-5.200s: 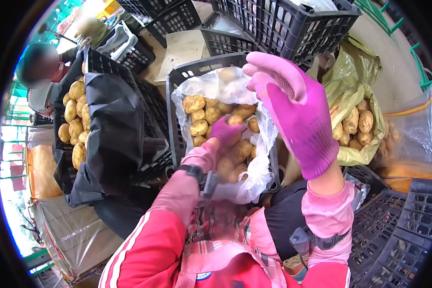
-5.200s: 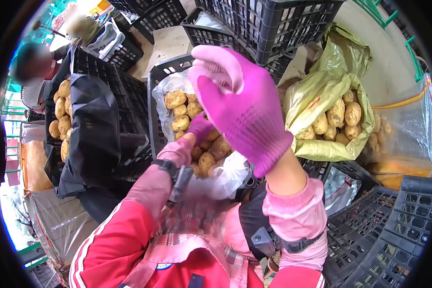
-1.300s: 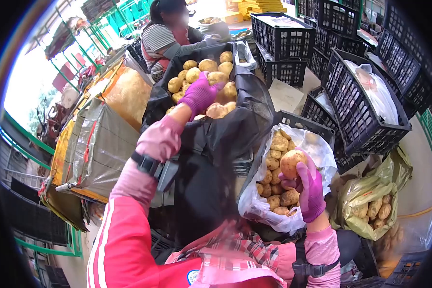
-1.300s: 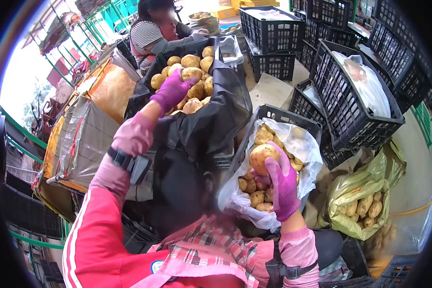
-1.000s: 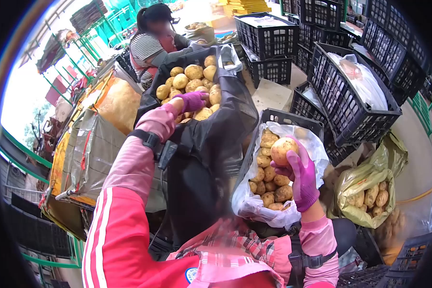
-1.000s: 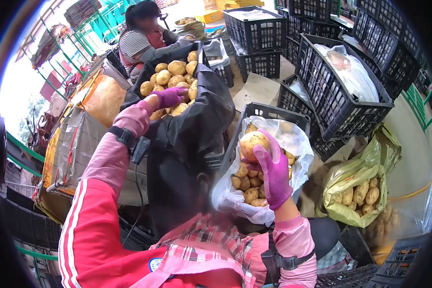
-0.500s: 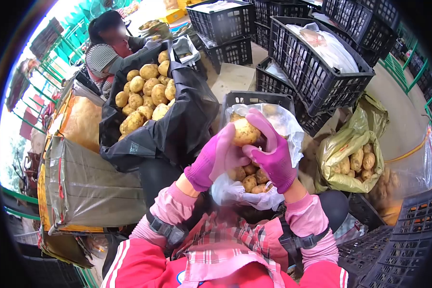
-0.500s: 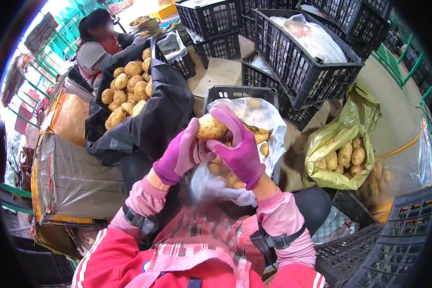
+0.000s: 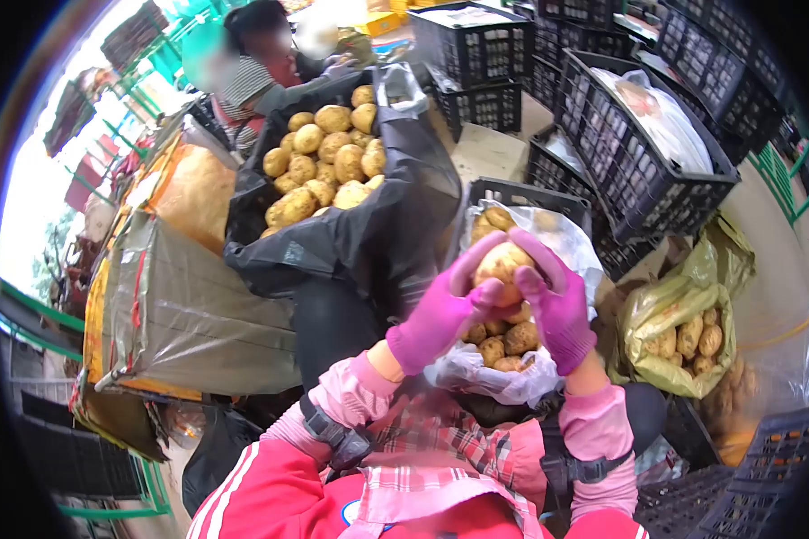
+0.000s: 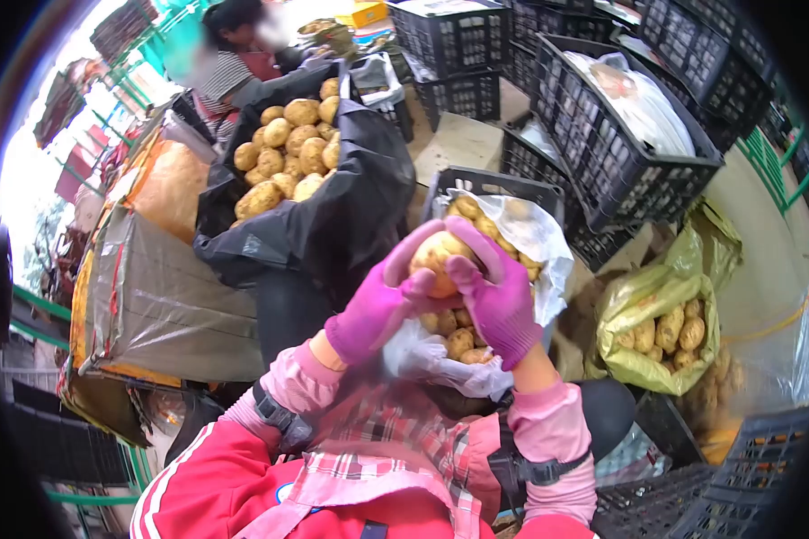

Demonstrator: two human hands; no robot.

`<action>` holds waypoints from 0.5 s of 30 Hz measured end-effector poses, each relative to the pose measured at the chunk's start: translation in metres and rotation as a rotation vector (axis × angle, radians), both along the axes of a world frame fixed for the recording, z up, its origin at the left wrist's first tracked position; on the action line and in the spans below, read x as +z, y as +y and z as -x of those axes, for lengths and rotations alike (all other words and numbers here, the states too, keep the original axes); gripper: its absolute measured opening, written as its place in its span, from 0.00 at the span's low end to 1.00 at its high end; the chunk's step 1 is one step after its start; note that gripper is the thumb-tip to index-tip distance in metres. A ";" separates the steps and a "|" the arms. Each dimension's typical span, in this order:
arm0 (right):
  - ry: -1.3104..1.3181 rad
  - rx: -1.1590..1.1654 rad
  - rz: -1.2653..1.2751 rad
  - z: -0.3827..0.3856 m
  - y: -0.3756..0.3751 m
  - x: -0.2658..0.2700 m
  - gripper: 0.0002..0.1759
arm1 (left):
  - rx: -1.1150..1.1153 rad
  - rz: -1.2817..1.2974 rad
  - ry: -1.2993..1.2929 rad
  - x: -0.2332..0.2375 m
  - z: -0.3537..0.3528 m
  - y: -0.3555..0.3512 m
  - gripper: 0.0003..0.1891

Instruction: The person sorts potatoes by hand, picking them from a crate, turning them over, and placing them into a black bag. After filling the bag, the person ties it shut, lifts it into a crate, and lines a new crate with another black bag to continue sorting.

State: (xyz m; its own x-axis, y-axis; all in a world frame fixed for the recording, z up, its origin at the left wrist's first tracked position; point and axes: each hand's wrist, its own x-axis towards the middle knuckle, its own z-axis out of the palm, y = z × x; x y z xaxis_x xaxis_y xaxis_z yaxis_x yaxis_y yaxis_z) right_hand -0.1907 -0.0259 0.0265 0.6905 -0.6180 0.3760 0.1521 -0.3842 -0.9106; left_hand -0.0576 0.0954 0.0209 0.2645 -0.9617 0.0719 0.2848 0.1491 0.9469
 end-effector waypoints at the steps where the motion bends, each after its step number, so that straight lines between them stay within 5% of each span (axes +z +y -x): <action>1: -0.023 0.016 0.015 0.000 -0.001 -0.002 0.29 | -0.037 0.004 0.169 0.010 0.004 0.007 0.41; 3: 0.019 -0.035 -0.339 0.000 0.000 -0.004 0.25 | -0.010 -0.020 -0.030 0.017 -0.003 0.023 0.41; 5: -0.047 -0.074 -0.395 -0.004 0.002 -0.006 0.21 | 0.257 0.084 -0.565 0.042 -0.031 0.031 0.35; 7: -0.082 -0.100 -0.382 -0.005 0.000 -0.007 0.18 | 0.433 0.048 -0.306 0.075 -0.070 0.035 0.28; 8: -0.084 -0.105 -0.342 -0.004 -0.001 -0.006 0.18 | 0.573 0.054 -0.404 0.082 -0.101 0.035 0.29; 10: -0.101 -0.101 -0.313 -0.002 -0.001 -0.006 0.17 | 0.694 -0.094 -0.685 0.079 -0.183 0.036 0.27; 11: -0.101 -0.096 -0.314 -0.002 -0.002 -0.006 0.17 | 0.788 -0.121 -1.203 0.056 -0.244 0.035 0.27; 12: -0.100 -0.091 -0.314 -0.002 -0.002 -0.006 0.17 | 0.745 -0.243 -1.476 0.056 -0.264 0.038 0.26; 14: -0.108 -0.080 -0.324 -0.002 -0.003 -0.004 0.17 | 0.410 -0.785 -1.534 0.036 -0.302 0.037 0.26; 15: -0.114 -0.076 -0.332 -0.002 -0.002 -0.003 0.17 | 0.342 -0.762 -1.794 0.028 -0.300 0.037 0.25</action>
